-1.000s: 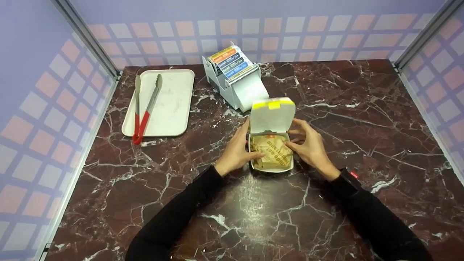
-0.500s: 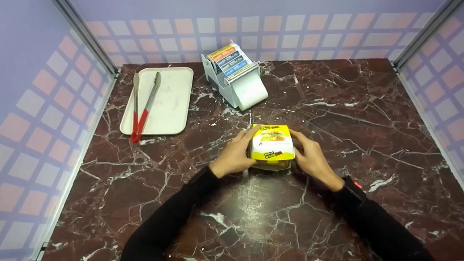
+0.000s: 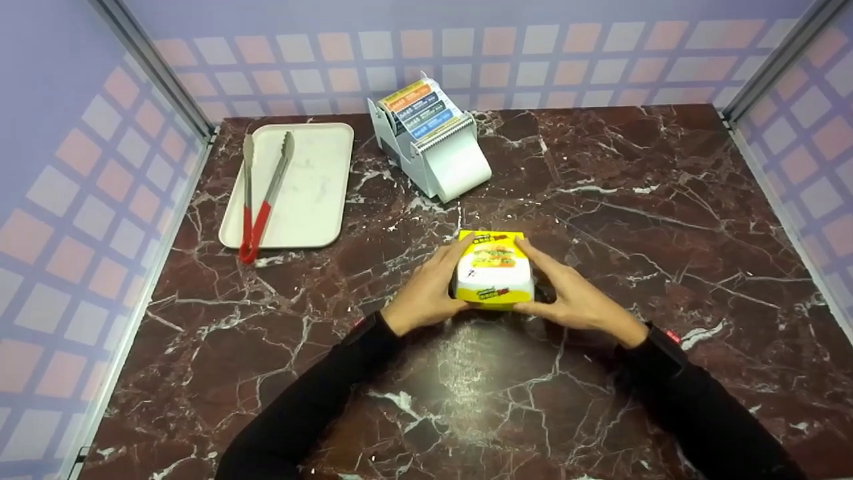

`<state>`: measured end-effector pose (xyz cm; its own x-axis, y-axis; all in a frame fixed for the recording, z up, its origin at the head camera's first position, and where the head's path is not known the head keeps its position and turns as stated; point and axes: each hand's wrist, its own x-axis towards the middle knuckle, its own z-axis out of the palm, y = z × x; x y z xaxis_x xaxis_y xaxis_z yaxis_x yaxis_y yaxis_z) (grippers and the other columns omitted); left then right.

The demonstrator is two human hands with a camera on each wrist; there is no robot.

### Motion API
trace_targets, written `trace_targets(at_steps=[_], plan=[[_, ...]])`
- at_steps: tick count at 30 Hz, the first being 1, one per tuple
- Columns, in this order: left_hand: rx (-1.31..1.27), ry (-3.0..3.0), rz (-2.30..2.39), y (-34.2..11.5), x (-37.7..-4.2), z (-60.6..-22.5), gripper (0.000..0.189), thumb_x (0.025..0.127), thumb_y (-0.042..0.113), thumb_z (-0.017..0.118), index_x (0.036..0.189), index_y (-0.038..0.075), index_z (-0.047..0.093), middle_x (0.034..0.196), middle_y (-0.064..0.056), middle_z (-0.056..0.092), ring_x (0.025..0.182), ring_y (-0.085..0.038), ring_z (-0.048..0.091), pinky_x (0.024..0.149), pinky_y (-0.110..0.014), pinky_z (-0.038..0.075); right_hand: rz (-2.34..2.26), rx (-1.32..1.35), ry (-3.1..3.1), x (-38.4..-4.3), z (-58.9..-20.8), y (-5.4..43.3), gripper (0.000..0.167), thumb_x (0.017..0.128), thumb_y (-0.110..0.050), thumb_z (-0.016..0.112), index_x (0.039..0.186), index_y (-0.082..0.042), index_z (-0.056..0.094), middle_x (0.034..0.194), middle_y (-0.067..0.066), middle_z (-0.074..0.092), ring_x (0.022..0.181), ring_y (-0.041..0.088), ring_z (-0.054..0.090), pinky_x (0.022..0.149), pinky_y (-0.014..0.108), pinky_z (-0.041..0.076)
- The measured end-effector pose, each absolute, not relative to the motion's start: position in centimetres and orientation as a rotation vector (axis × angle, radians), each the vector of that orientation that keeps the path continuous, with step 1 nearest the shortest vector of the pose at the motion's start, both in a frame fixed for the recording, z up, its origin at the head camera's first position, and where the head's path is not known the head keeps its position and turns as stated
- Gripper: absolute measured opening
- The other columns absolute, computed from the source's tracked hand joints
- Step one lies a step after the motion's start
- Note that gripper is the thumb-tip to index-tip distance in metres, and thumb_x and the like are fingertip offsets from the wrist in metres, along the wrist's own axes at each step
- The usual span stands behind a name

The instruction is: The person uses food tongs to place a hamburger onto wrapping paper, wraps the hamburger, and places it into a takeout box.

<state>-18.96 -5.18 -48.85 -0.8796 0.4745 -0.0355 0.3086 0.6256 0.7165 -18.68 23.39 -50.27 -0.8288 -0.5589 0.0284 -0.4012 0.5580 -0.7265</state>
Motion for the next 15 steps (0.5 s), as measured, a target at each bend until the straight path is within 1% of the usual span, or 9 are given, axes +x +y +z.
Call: trace_targets(at_steps=[2, 4, 8, 9, 12, 14, 15], plan=[[0.657, 2.634, 1.081, -5.25, -18.91, -49.01, 0.111, 0.079, 0.012, 0.085, 0.166, 0.033, 0.02, 0.167, -0.019, 0.029, 0.14, -0.047, 0.048, 0.112, -0.063, 0.044, -1.104, -0.826, 2.604, -18.8, -50.42, 23.48, 0.109, 0.084, -0.042, 0.085, 0.167, -0.023, 0.017, 0.171, 0.015, 0.023, 0.154, 0.038, 0.031, 0.125, 0.06, 0.028], [0.671, 2.639, 1.054, -5.32, -18.8, -49.2, 0.11, 0.079, 0.011, 0.084, 0.166, 0.037, 0.02, 0.17, -0.021, 0.022, 0.141, -0.051, 0.045, 0.111, -0.066, 0.043, -1.074, -0.855, 2.641, -18.9, -50.64, 23.5, 0.11, 0.079, -0.036, 0.09, 0.165, -0.019, 0.024, 0.169, 0.016, 0.029, 0.151, 0.039, 0.037, 0.123, 0.058, 0.032], [0.701, 2.638, 1.0, -5.35, -18.5, -49.41, 0.112, 0.08, 0.007, 0.082, 0.166, 0.037, 0.017, 0.172, -0.024, 0.011, 0.141, -0.055, 0.043, 0.108, -0.064, 0.046, -1.03, -0.921, 2.763, -18.87, -50.98, 23.22, 0.108, 0.069, -0.02, 0.097, 0.158, -0.004, 0.037, 0.16, 0.023, 0.042, 0.141, 0.042, 0.05, 0.117, 0.055, 0.041], [0.712, 2.64, 0.985, -5.31, -18.42, -49.44, 0.113, 0.08, 0.005, 0.081, 0.166, 0.036, 0.015, 0.172, -0.025, 0.01, 0.14, -0.055, 0.044, 0.108, -0.063, 0.047, -1.013, -0.927, 2.798, -18.77, -50.96, 23.13, 0.107, 0.068, -0.017, 0.097, 0.156, -0.003, 0.039, 0.157, 0.024, 0.045, 0.139, 0.043, 0.052, 0.115, 0.055, 0.044], [0.747, 2.656, 0.955, -5.15, -18.27, -49.49, 0.114, 0.081, -0.001, 0.078, 0.167, 0.033, 0.012, 0.171, -0.028, 0.006, 0.134, -0.055, 0.051, 0.105, -0.056, 0.053, -0.948, -0.928, 2.901, -18.38, -50.76, 22.83, 0.104, 0.067, -0.011, 0.097, 0.155, -0.004, 0.042, 0.149, 0.026, 0.055, 0.125, 0.045, 0.063, 0.106, 0.055, 0.052], [0.765, 2.679, 0.93, -5.05, -18.22, -49.51, 0.114, 0.081, -0.004, 0.077, 0.167, 0.031, 0.011, 0.17, -0.03, 0.005, 0.13, -0.053, 0.055, 0.104, -0.051, 0.055, -0.902, -0.93, 2.938, -18.1, -50.59, 22.68, 0.106, 0.068, -0.008, 0.096, 0.157, -0.006, 0.04, 0.146, 0.029, 0.056, 0.117, 0.047, 0.067, 0.1, 0.055, 0.056], [0.769, 2.688, 0.924, -5.0, -18.17, -49.54, 0.114, 0.081, -0.005, 0.076, 0.167, 0.031, 0.011, 0.17, -0.03, 0.005, 0.128, -0.053, 0.056, 0.103, -0.05, 0.056, -0.877, -0.93, 2.943, -17.98, -50.5, 22.61, 0.108, 0.069, -0.009, 0.095, 0.159, -0.007, 0.037, 0.147, 0.03, 0.055, 0.115, 0.048, 0.067, 0.098, 0.055, 0.057]])
